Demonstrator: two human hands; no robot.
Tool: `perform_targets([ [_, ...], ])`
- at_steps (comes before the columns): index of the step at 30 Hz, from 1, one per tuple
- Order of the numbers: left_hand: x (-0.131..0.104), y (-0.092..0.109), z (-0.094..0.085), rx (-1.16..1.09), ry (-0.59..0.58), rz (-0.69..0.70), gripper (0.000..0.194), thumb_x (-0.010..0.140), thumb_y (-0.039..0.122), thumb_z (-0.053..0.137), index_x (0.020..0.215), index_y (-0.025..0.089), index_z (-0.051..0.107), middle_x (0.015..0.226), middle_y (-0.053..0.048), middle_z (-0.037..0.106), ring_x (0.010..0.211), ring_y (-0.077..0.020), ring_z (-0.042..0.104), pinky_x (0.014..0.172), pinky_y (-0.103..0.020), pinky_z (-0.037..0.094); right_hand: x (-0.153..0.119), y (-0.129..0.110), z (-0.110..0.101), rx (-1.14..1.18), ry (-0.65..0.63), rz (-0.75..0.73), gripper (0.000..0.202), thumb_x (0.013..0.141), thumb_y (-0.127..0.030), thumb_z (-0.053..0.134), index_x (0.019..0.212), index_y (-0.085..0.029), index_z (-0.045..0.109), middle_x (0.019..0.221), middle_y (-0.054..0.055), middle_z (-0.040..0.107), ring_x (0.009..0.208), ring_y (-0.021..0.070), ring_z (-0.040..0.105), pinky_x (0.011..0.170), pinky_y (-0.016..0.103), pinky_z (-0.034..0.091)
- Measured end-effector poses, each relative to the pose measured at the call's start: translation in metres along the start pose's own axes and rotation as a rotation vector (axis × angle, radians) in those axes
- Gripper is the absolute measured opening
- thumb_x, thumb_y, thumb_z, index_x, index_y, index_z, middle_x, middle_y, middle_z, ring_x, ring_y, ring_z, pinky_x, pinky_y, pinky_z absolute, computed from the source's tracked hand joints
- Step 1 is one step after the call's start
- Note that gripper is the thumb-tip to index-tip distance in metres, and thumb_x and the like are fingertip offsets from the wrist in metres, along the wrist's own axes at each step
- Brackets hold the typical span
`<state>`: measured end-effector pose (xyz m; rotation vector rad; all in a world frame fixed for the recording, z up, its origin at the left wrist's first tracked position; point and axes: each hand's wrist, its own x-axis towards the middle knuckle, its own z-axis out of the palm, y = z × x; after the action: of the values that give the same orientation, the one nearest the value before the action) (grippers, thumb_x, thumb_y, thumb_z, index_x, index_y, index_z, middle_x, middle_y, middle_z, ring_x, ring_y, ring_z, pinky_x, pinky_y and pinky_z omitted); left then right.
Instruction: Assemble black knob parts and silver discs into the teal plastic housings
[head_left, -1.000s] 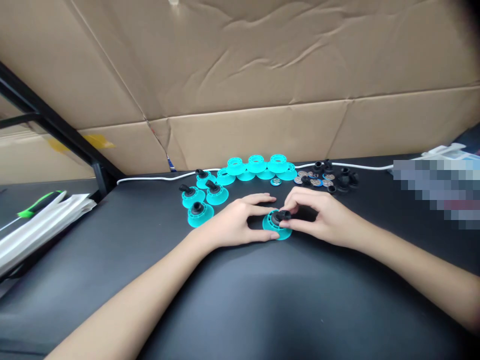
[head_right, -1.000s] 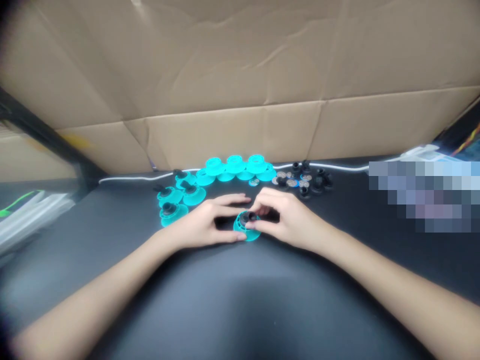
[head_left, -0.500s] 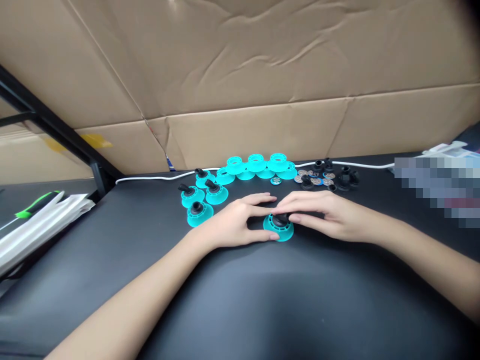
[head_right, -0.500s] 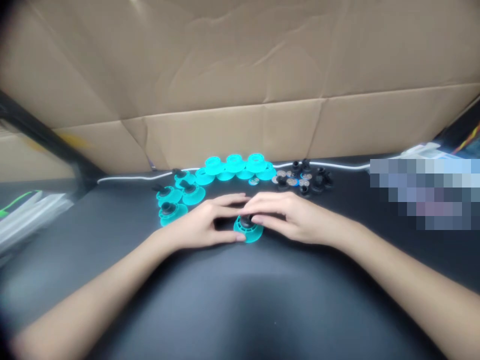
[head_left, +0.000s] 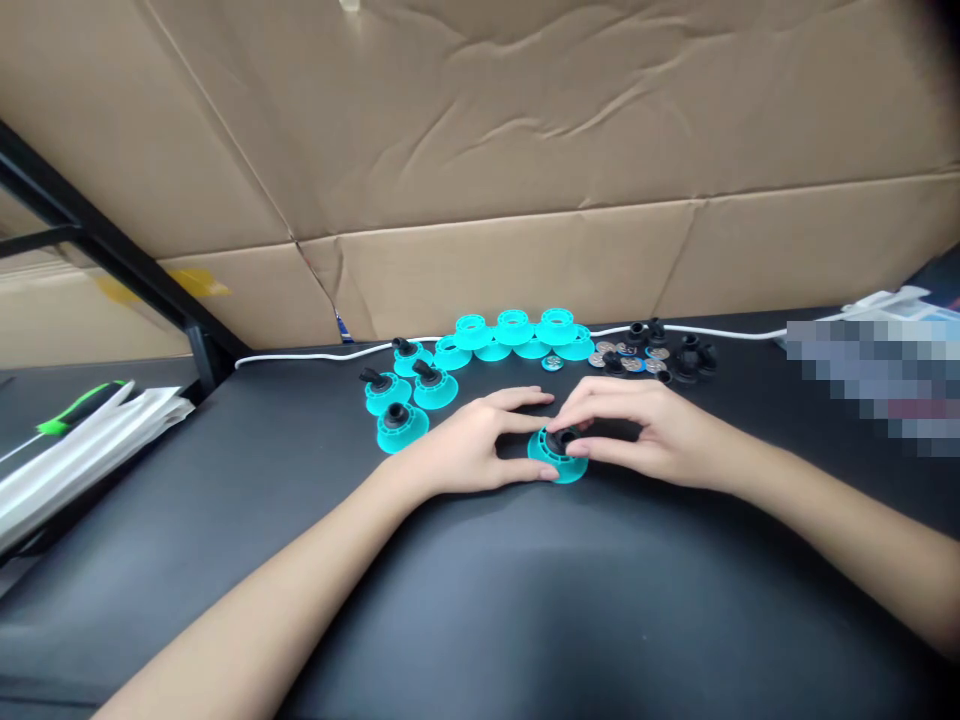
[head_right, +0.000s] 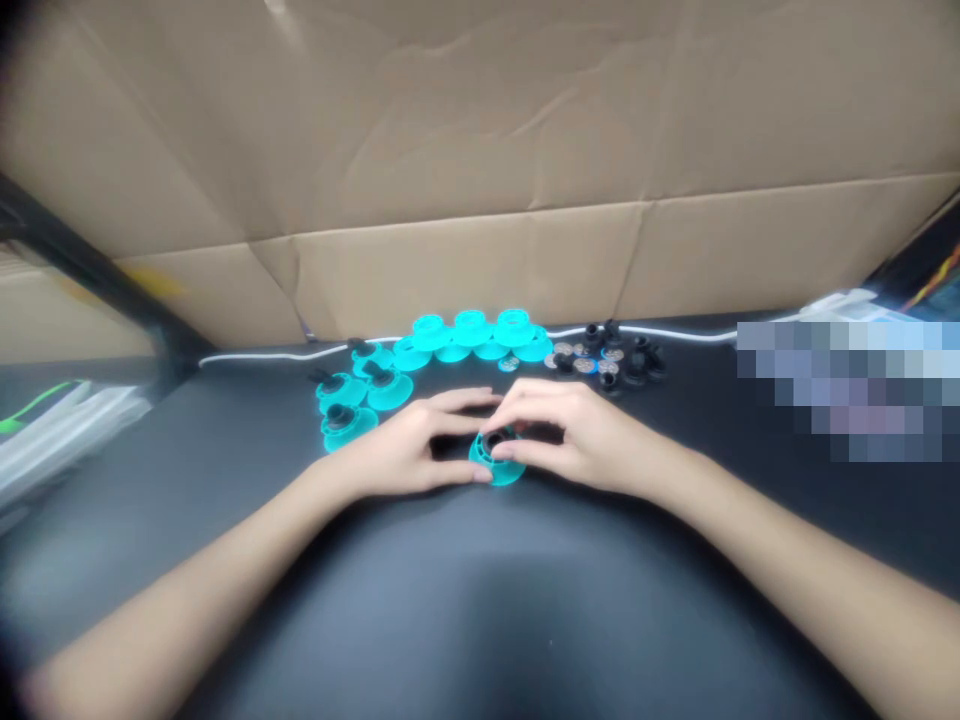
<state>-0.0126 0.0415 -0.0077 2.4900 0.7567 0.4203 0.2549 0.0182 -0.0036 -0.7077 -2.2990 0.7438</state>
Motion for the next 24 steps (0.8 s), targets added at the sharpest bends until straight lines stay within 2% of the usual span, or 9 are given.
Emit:
perform_targets([
  [3,0.001,0.0,0.002,-0.015,0.009,0.014,0.058,0.09,0.048,0.082,0.144,0.03,0.07,0.165,-0.009,0.052,0.155,-0.0335,0.047,0.13,-0.05,0.04,0.002,-0.005,0.013,-0.052,0.129,0.031,0.019,0.097,-0.039,0.077,0.106,-0.022,0.076,0.094,0.005,0.069,0.079,0.0192,0.065,0.073,0.034,0.057],
  [7,0.002,0.001,0.003,-0.021,0.011,0.013,0.048,0.09,0.046,0.083,0.135,0.03,0.076,0.165,-0.01,0.052,0.155,-0.0348,0.047,0.13,-0.051,0.04,0.003,-0.009,0.025,-0.157,0.218,0.069,0.018,0.098,-0.036,0.075,0.091,-0.02,0.069,0.084,0.002,0.06,0.072,0.017,0.057,0.066,0.031,0.051],
  [10,0.002,0.001,0.003,-0.039,0.021,0.034,0.045,0.091,0.046,0.082,0.133,0.029,0.077,0.164,-0.009,0.053,0.153,-0.0341,0.05,0.128,-0.05,0.043,0.002,-0.008,0.026,-0.118,0.174,0.058,0.016,0.103,-0.036,0.068,0.108,-0.022,0.071,0.093,0.004,0.062,0.076,0.0174,0.058,0.072,0.033,0.054],
  [12,0.002,0.0,0.003,-0.058,0.03,0.036,0.053,0.09,0.047,0.083,0.138,0.028,0.074,0.164,-0.01,0.053,0.153,-0.034,0.05,0.128,-0.05,0.043,0.0,-0.005,0.023,-0.051,0.098,0.022,0.022,0.107,-0.032,0.06,0.126,-0.025,0.07,0.106,0.007,0.065,0.085,0.0188,0.062,0.078,0.035,0.056],
  [14,0.001,-0.002,0.004,-0.067,0.03,0.026,0.059,0.089,0.049,0.083,0.143,0.028,0.071,0.165,-0.011,0.052,0.154,-0.0342,0.048,0.129,-0.051,0.041,0.0,-0.003,0.02,0.004,0.042,-0.023,0.028,0.11,-0.027,0.054,0.134,-0.028,0.07,0.115,0.008,0.067,0.096,0.0203,0.065,0.084,0.035,0.056],
  [16,0.001,-0.003,0.004,-0.069,0.022,0.022,0.055,0.09,0.049,0.082,0.141,0.031,0.072,0.166,-0.009,0.051,0.156,-0.0342,0.046,0.13,-0.052,0.04,0.0,-0.002,0.018,0.031,0.023,-0.03,0.029,0.11,-0.027,0.053,0.132,-0.029,0.072,0.116,0.008,0.067,0.101,0.0208,0.065,0.086,0.035,0.056],
  [19,0.0,-0.002,0.004,-0.06,0.015,0.021,0.047,0.09,0.048,0.083,0.134,0.034,0.076,0.166,-0.005,0.051,0.156,-0.0348,0.045,0.13,-0.052,0.04,0.002,-0.004,0.017,0.035,0.04,0.013,0.025,0.109,-0.029,0.056,0.124,-0.027,0.076,0.105,0.007,0.067,0.091,0.0194,0.066,0.083,0.035,0.056],
  [24,0.001,-0.001,0.004,-0.051,0.011,0.013,0.053,0.088,0.048,0.084,0.139,0.034,0.074,0.165,-0.006,0.052,0.156,-0.0355,0.046,0.13,-0.053,0.041,0.004,-0.008,0.024,0.06,0.174,0.145,0.015,0.102,-0.034,0.069,0.108,-0.025,0.079,0.091,0.003,0.066,0.074,0.0162,0.065,0.066,0.03,0.056],
])
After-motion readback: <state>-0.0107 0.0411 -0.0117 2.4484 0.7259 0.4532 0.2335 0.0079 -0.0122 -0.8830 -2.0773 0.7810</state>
